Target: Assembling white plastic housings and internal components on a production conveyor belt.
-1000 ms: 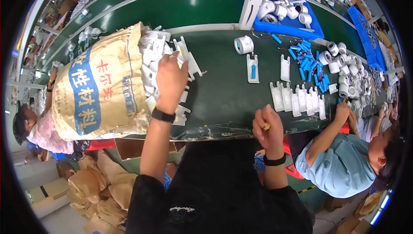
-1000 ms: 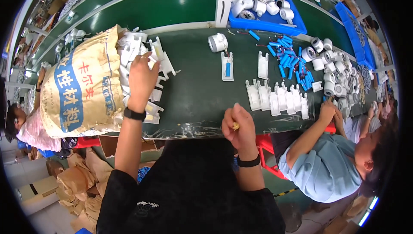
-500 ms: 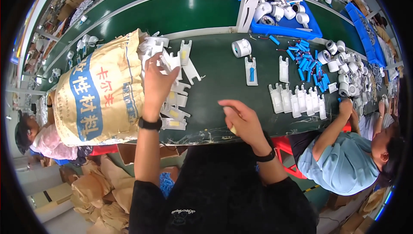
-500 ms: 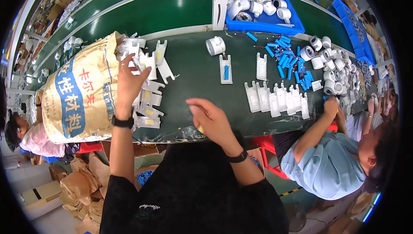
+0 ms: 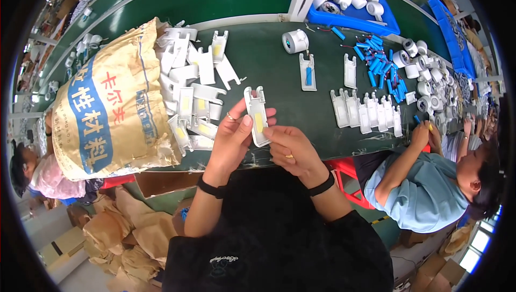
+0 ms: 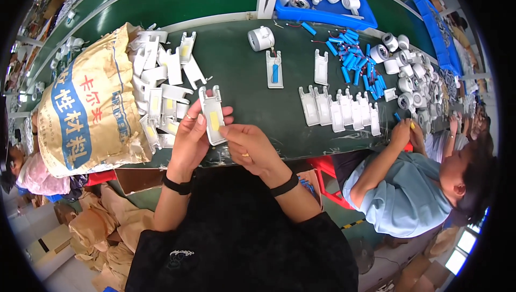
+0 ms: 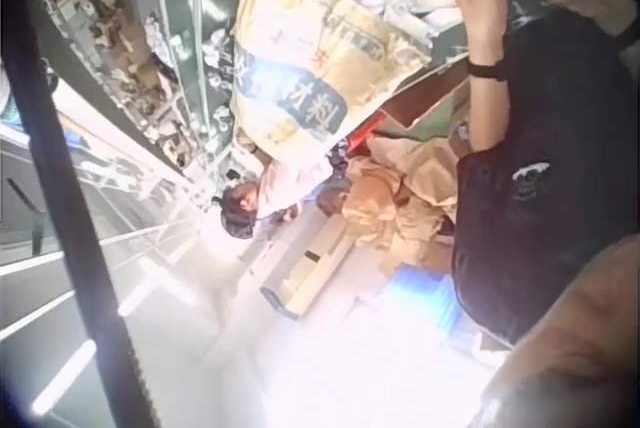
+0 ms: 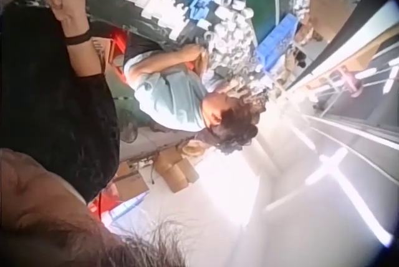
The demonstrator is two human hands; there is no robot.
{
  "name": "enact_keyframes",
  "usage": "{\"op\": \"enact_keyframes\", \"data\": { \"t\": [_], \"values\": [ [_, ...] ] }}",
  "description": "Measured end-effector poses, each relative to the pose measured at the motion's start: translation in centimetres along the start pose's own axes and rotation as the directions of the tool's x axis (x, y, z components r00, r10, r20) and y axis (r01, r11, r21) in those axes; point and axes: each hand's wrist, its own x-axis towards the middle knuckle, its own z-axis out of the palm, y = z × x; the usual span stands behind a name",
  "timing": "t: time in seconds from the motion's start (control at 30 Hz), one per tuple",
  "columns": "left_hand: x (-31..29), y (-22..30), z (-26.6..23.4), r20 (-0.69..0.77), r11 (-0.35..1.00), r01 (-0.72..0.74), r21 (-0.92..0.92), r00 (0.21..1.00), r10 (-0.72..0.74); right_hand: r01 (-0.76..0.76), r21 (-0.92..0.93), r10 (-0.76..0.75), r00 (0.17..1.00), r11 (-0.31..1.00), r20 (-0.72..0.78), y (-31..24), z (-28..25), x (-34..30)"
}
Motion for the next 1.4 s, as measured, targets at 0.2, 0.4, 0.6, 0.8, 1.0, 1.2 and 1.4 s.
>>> {"op": "enact_keyframes", "data": {
  "t": [0.2, 0.4, 0.6, 0.8, 1.0, 1.2, 1.4],
  "values": [
    [-0.2, -0.5, -0.9, -0.002, 0.984, 0.096, -0.151, 0.995, -0.097, 0.326, -0.887, -0.798, 0.598, 0.325, -0.073, 1.1, -0.5, -1.1],
    [-0.5, -1.1, -0.8, -0.021, 0.977, 0.129, -0.171, 0.991, -0.134, 0.408, -0.813, -0.687, 0.444, -0.416, 0.575, -0.2, -0.2, -1.3],
    [-0.7, -1.0, -0.9, -0.008, 0.984, 0.136, -0.115, 0.990, -0.138, 0.384, -0.782, -0.659, 0.423, -0.491, 0.622, -0.2, -0.1, -1.5],
    [-0.6, -1.0, -1.2, -0.005, 0.988, 0.146, -0.057, 0.989, -0.146, 0.353, -0.722, -0.618, 0.374, -0.595, 0.692, 0.0, 0.5, -1.5],
    [-0.7, -0.8, -1.2, -0.033, 0.988, 0.157, -0.009, 0.987, -0.158, 0.379, -0.737, -0.635, 0.376, -0.559, 0.675, 0.4, 0.4, -0.9],
    [-0.3, -1.2, -0.2, 0.001, 0.964, 0.263, -0.046, 0.965, -0.263, 0.404, -0.914, -0.824, 0.501, -0.048, 0.264, -0.3, -1.2, -1.3],
    [5.2, -7.7, 3.5, 0.008, 0.932, 0.362, 0.020, 0.932, -0.362, 0.496, -0.719, -0.865, 0.385, 0.487, -0.321, -1.7, -8.9, -5.4]
  ]
}}
